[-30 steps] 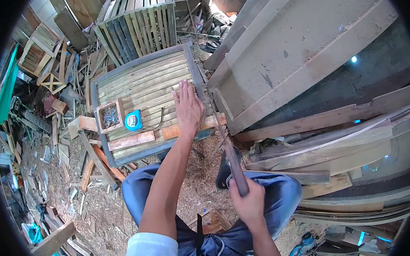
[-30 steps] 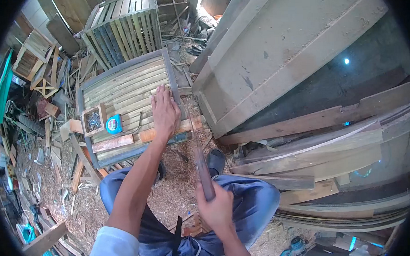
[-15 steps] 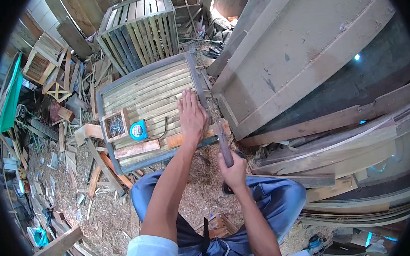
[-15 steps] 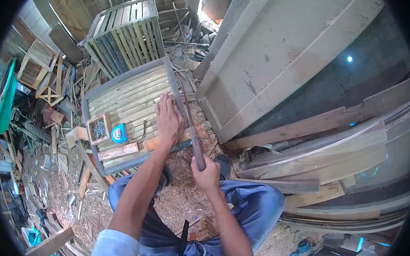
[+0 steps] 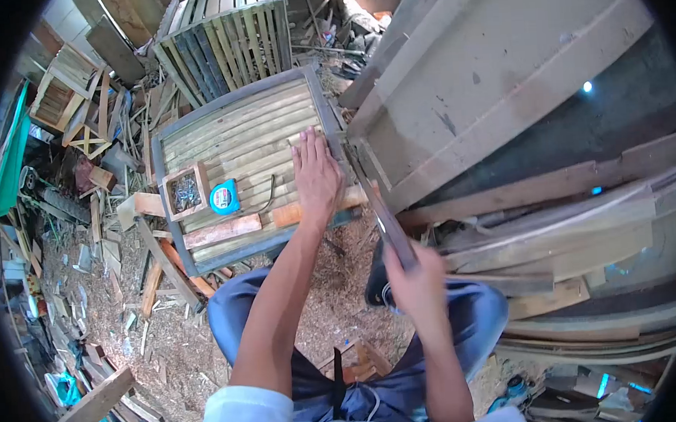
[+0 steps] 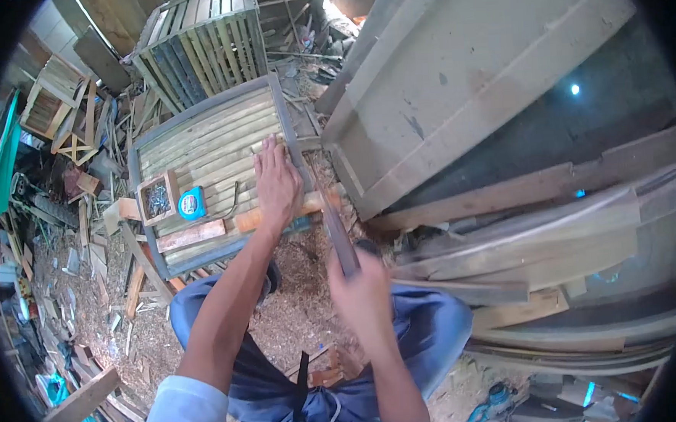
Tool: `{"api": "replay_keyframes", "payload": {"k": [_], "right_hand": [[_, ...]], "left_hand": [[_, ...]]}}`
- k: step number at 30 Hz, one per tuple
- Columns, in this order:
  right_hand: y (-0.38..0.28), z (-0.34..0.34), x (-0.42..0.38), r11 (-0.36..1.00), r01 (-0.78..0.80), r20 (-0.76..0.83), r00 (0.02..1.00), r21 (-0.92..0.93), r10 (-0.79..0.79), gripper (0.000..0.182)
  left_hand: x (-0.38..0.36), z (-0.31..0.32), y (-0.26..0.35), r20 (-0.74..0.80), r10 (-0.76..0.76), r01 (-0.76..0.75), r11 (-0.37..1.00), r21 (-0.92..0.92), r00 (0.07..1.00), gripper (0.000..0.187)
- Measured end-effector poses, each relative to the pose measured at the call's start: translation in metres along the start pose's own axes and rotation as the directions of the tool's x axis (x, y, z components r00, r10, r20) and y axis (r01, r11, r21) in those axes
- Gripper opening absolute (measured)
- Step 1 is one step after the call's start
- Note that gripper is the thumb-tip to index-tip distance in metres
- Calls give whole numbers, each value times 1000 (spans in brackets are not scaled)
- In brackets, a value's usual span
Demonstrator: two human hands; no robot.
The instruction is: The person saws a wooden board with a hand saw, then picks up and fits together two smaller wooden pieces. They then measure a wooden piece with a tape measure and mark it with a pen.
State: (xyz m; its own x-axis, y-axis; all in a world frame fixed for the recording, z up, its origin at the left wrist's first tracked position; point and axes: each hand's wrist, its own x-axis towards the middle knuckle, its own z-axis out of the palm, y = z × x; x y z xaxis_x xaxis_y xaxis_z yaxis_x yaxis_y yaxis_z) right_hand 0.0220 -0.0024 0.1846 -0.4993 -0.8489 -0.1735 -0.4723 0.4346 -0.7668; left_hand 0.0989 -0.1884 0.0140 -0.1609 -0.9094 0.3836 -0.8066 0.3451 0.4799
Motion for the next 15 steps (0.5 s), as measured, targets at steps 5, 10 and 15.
{"api": "replay_keyframes", "payload": {"k": [5, 10, 15], "right_hand": [[58, 73, 36, 983, 167, -182, 971, 71, -152, 21], [20, 43, 32, 999, 37, -51, 998, 39, -35, 24], [-37, -32, -37, 996, -74, 48, 996, -48, 76, 22]], "left_hand": [[13, 2, -1, 24, -22, 23, 999, -39, 999, 38], [6, 1, 2, 26, -15, 14, 999, 29, 1000, 38], [7, 5, 2, 1, -10, 10, 999, 43, 1000, 37]]}}
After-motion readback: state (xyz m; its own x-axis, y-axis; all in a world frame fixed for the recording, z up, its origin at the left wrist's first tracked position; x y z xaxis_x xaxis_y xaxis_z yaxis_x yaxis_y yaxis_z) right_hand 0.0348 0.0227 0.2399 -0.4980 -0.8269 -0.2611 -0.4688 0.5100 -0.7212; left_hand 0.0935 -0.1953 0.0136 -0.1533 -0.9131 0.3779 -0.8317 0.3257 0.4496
